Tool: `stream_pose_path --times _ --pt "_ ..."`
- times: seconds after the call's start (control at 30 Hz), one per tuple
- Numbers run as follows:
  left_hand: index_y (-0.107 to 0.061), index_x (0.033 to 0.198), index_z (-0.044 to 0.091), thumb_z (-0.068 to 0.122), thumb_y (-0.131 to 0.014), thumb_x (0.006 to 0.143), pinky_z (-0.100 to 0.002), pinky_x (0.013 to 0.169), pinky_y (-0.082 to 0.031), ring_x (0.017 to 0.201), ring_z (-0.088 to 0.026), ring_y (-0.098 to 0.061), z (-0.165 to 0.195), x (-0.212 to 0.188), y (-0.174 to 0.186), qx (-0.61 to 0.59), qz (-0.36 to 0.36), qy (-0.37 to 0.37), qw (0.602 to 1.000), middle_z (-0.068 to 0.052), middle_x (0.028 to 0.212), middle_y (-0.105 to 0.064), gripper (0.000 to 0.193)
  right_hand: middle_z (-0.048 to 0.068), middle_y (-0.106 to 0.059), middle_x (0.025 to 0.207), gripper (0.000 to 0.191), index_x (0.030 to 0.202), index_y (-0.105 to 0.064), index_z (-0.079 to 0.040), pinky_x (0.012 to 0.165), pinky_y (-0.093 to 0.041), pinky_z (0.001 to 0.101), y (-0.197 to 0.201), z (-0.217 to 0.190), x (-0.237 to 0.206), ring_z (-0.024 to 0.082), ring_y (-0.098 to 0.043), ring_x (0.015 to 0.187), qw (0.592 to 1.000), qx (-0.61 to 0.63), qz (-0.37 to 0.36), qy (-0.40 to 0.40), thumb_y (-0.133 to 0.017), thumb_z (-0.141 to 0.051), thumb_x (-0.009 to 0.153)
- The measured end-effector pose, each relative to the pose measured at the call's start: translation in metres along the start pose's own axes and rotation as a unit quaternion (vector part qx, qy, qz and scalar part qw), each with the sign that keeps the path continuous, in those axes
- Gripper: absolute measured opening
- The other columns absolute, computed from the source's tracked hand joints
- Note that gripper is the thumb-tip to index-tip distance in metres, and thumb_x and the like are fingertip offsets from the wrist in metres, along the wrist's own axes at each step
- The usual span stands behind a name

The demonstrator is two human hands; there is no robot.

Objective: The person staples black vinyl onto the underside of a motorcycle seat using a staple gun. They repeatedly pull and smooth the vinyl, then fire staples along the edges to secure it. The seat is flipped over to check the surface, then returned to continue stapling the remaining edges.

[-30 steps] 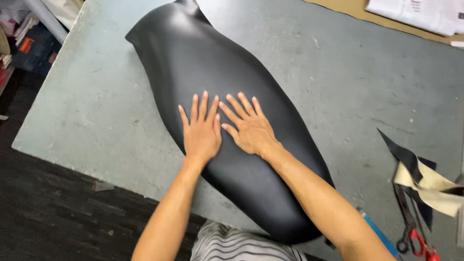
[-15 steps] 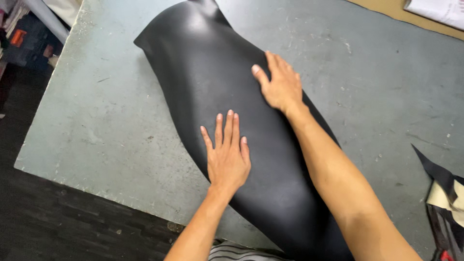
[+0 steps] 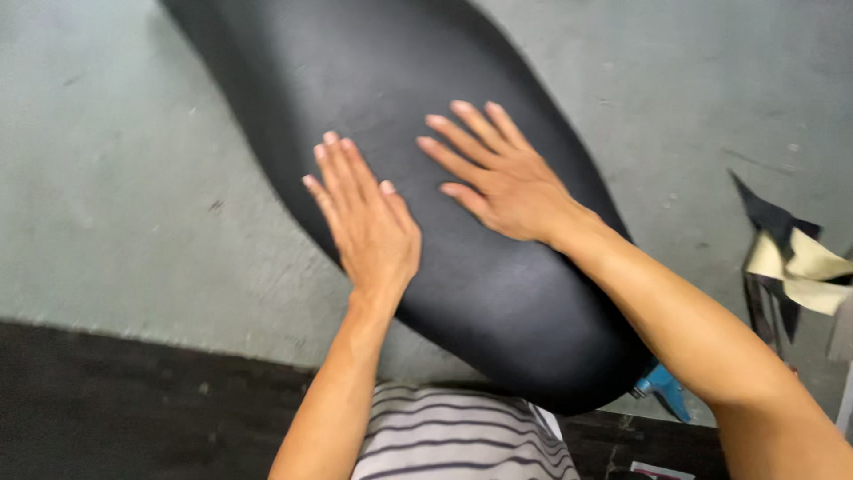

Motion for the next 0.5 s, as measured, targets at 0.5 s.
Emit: stream_pose_path --times 0.5 --pt "-0.027 0.158 -0.014 0.027 -0.049 0.110 -0.065 0.125 -0.003 0.156 -0.050 -0.006 0.042 -0.029 -0.015 0.094 -0.037 -0.106 0.989 -0.037 0.165 -0.013 0.066 0.017 -0.059 0.147 0.054 0.150 -0.050 -0.008 0.116 -0.037 0.0360 -0.025 -0.038 -0.325 0.026 -0.052 0.140 0.731 0.298 0.212 -0.577 -0.044 -0.039 0.107"
Point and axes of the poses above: each hand's wrist, its own x-axis towards the middle knuckle, its own y-axis out of the back of the hand, z = x × y, the point moved 3 cm from there along x, towards the middle knuckle
